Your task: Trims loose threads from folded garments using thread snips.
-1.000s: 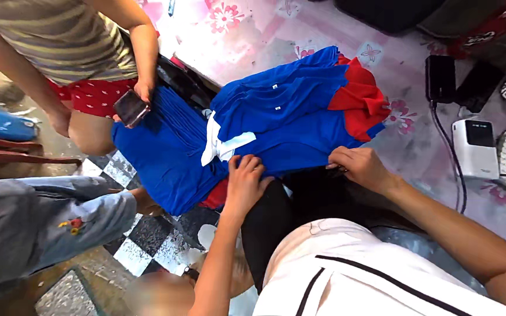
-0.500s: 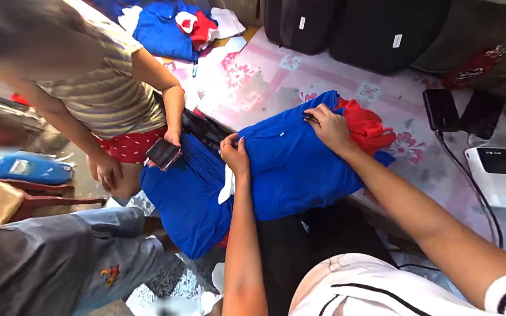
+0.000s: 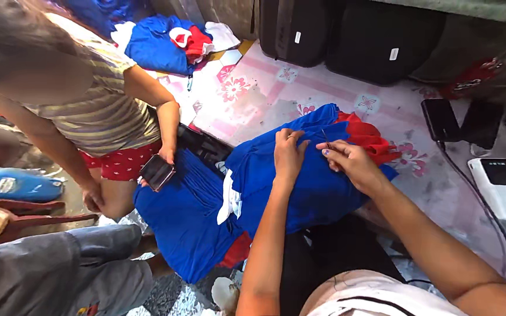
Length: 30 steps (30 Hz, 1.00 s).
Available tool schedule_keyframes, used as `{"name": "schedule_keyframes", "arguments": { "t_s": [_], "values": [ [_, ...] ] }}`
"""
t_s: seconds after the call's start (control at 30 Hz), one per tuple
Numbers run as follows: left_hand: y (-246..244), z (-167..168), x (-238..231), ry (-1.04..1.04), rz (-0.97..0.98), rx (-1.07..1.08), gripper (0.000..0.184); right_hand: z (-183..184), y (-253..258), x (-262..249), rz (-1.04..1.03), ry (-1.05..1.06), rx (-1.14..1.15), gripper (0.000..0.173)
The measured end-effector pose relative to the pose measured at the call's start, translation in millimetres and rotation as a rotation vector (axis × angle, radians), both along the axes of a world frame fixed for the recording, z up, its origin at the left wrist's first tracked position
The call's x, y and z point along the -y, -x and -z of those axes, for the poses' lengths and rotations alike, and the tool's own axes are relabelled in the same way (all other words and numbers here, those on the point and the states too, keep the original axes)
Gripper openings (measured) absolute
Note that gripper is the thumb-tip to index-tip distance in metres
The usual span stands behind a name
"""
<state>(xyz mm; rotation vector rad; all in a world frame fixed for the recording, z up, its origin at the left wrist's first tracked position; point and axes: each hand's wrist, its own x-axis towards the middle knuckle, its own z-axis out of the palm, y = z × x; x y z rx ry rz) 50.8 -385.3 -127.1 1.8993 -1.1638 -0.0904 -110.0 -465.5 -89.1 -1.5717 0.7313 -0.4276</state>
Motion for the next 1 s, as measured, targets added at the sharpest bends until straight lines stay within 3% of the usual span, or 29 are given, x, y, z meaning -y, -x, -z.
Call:
{"name": "schedule_keyframes", "arguments": {
  "t_s": [0.1,0.3,0.53,0.63,0.77,0.87,1.0],
  "values": [
    [-1,10,1,0.076,0.001,-0.042,0.005,17,5,13,0.009,-0.07,-0.07,0.019],
    [7,4,-36,0.118,-0.136,-0.285,0.008,22,3,22,0.043,-0.215,-0.007,0.028],
    [10,-3,-10,-0.072,-0.073,-0.109,0.034,25,1,24,0.059,-0.266,0.02,0.032],
    [7,4,1,-0.143,-0.065,-0.101,0.016,30,1,25,0.051,-0.27,0.064,0.035],
    [8,8,-4,-0.046,-0.114,-0.196,0.009,29,5,30,0.03,-0.385,0.083,0.059],
    [6,5,-5,-0.105,-0.112,-0.228,0.02,28,5,34,0.013,-0.435,0.102,0.055],
    [8,-5,-3,-0.257,-0.104,-0.198,0.017,27,7,33,-0.037,-0.438,0.112,0.046]
  ]
}}
